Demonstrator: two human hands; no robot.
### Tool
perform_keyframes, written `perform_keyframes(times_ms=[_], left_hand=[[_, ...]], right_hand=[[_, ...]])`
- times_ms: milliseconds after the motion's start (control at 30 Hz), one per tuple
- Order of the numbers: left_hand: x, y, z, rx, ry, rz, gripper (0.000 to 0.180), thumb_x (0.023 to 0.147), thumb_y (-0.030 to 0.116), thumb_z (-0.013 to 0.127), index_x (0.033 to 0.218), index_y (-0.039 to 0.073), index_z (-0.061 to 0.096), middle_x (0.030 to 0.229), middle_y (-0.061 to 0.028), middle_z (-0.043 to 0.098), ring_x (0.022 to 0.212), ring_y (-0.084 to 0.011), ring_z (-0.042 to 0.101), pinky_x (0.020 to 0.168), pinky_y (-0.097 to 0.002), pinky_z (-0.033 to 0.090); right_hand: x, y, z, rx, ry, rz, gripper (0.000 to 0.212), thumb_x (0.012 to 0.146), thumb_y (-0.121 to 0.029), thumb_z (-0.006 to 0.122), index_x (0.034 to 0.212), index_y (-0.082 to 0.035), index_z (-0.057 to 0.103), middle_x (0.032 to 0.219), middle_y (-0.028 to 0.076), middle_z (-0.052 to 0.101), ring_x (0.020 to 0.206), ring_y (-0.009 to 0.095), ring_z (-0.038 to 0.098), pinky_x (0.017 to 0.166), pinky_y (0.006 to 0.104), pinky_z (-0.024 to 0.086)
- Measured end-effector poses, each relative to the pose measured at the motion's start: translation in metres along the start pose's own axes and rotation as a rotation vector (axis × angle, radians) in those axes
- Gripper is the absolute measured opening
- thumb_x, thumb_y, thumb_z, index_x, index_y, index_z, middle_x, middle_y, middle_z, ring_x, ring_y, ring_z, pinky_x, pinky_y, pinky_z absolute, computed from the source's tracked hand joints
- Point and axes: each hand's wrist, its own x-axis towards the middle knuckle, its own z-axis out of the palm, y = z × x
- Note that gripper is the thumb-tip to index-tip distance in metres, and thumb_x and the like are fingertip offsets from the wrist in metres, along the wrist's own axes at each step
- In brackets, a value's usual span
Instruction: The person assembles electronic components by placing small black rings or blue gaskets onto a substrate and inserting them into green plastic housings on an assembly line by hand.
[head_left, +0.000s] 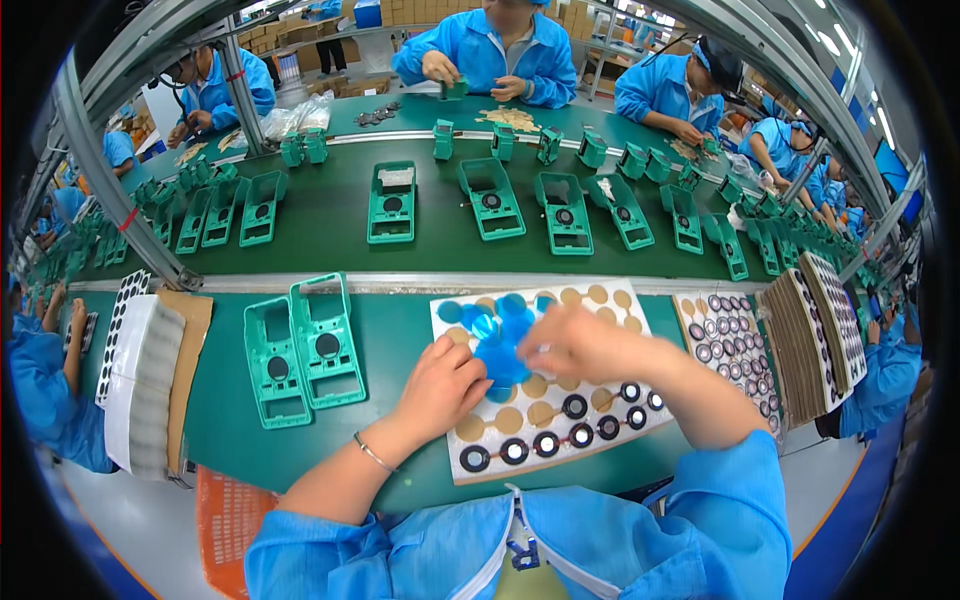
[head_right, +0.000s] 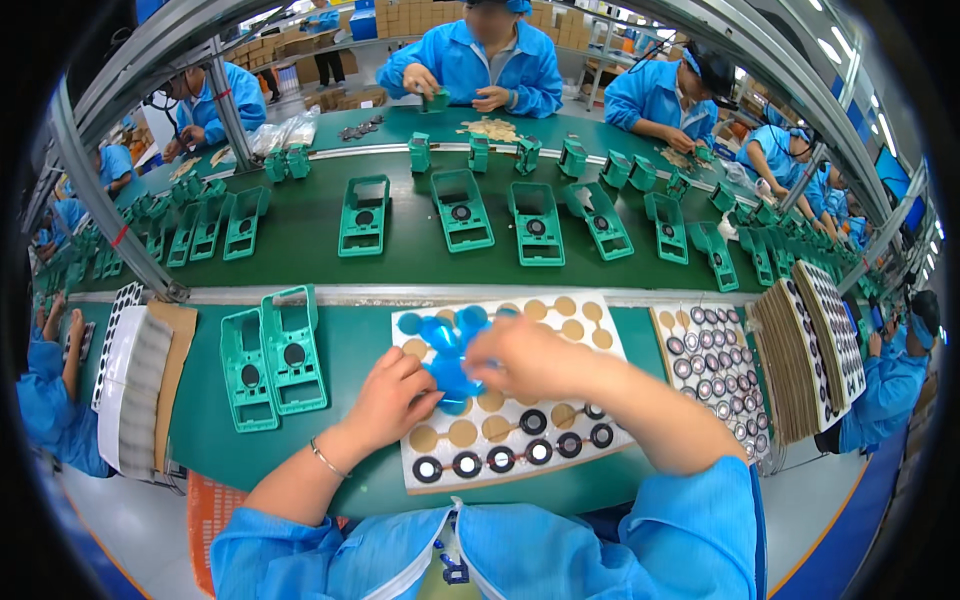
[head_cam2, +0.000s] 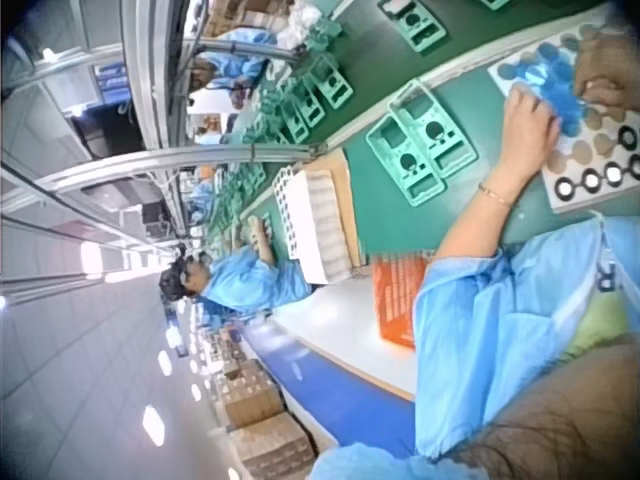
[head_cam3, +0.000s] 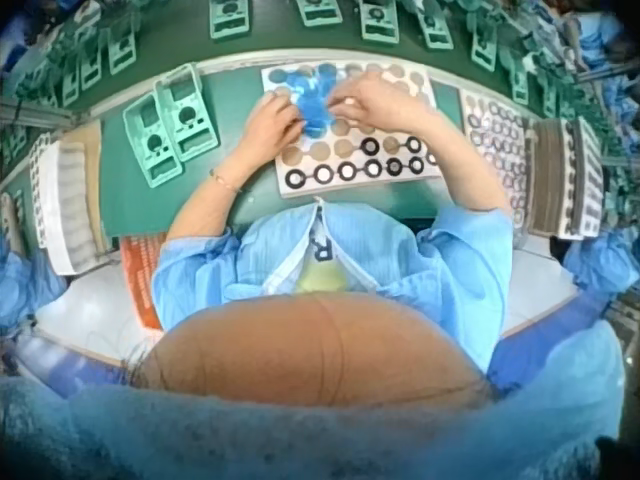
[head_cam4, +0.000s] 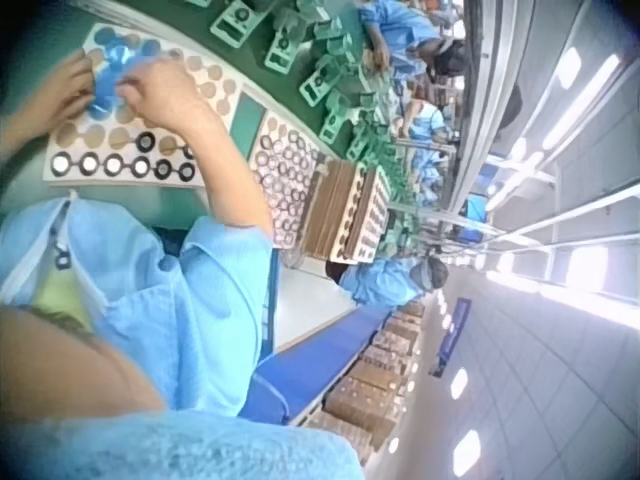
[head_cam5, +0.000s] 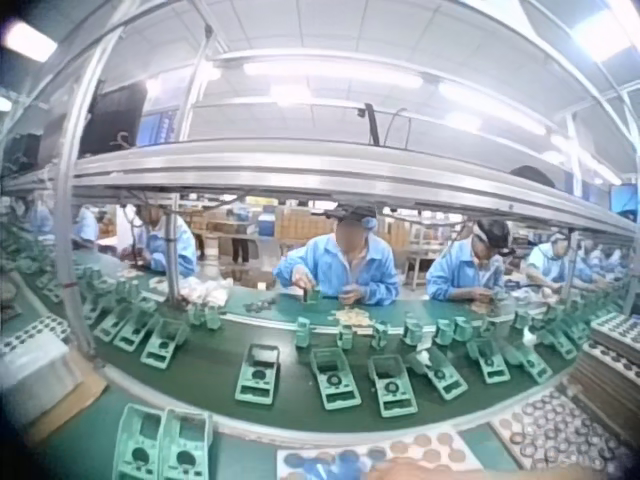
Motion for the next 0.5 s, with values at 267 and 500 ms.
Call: perform_keyframes(times_ms=[267,500], left_hand=[[-0.007,0.010,0.003,0.164,-0.107,-0.104,0.017,0.069,0.009,0.064,0.086,0.008,0.065,0.081,-0.0109,0.056,0.078,-0.0299,0.053,0.069,-0.0404,0.044],[0.030,0.038,0.067,0.190,-0.044,-0.024,0.009,0.070,0.013,0.063,0.075,0.006,0.059,0.080,-0.0099,0.057,0.085,-0.0275,0.051,0.074,-0.0379,0.043]], right_hand=[[-0.042,-0.047,0.091,-0.411,-0.002,-0.351,0.015,0.072,-0.019,0.055,0.083,-0.011,0.063,0.084,0.004,0.056,0.090,0.022,0.050,0.082,0.0387,0.039],[-0.089,-0.029,0.084,-0.696,0.201,-0.608,0.012,0.063,-0.020,0.057,0.066,-0.008,0.059,0.071,0.006,0.055,0.077,0.024,0.050,0.079,0.0439,0.039]])
